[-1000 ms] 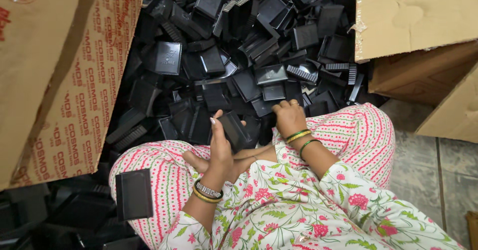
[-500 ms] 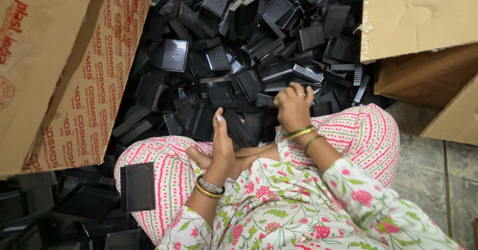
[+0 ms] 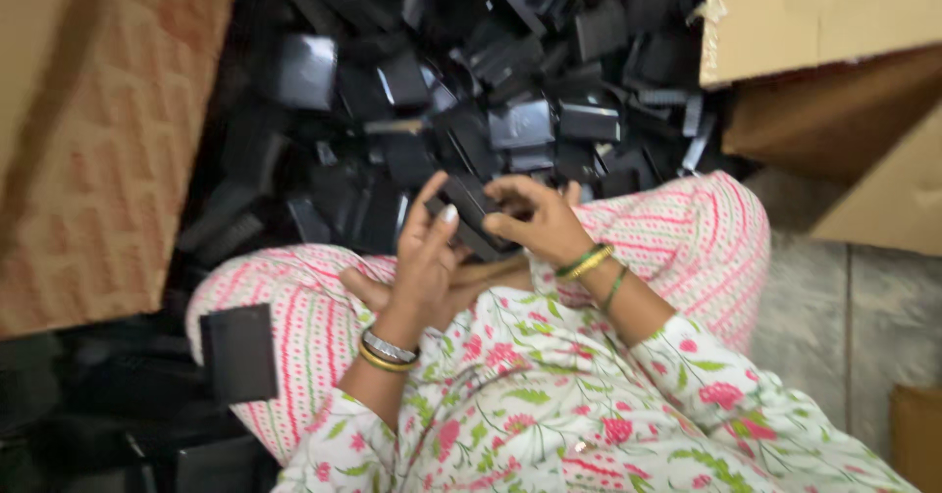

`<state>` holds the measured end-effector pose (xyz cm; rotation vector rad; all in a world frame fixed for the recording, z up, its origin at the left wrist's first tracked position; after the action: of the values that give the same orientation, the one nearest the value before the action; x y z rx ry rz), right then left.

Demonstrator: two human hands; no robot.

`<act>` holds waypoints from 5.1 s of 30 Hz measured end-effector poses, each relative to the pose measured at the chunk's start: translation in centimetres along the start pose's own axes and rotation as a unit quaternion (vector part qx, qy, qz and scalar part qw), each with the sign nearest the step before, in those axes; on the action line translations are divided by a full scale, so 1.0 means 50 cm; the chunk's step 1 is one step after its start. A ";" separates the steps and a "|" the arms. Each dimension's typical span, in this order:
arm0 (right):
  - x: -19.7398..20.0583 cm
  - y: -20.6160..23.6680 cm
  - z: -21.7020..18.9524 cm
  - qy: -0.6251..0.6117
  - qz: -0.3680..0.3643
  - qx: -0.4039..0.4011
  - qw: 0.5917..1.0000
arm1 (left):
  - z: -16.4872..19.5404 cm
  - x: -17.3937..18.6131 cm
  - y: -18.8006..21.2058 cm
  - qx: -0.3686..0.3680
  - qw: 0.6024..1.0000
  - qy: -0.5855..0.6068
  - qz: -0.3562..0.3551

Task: The person sits on the floor among a large pile of black plastic boxes and cardboard cartons. They pick up boxes one at a time, open and close the hinged lids, and toss each box back onto the pile, repeating this handling throughout the clip.

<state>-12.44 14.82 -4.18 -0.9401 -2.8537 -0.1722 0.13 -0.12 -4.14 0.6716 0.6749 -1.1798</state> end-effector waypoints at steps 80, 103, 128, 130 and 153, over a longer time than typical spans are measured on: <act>0.060 0.007 0.031 -0.124 0.055 -0.040 0.990 | 0.004 -0.029 0.012 0.064 0.992 -0.094 0.047; -0.013 0.043 -0.014 -0.159 -0.104 -0.052 0.980 | -0.037 0.022 -0.012 0.062 0.984 -0.161 0.043; -0.034 0.069 -0.021 0.005 -0.122 -0.080 0.989 | -0.039 0.026 -0.012 0.072 0.994 -0.080 -0.001; -0.027 0.069 -0.022 -0.034 -0.119 -0.082 0.989 | -0.037 0.026 -0.013 0.071 0.993 -0.095 0.016; 0.049 0.084 0.101 -0.199 -0.033 -0.124 0.971 | -0.076 0.025 0.008 0.168 0.976 -0.089 -0.102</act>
<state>-12.32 20.38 -8.47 -1.0240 -3.2945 -0.3985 0.36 2.18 -7.45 0.7789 0.4012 -1.5463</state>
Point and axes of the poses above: each hand's wrist, its own y-axis away from the middle knuckle, its own x-axis out of the back of the hand, z = x × y, the point moved 2 cm from there along -y, towards the middle knuckle, and after that the axes turned 6 degrees about -z, right-handed, at the moved point
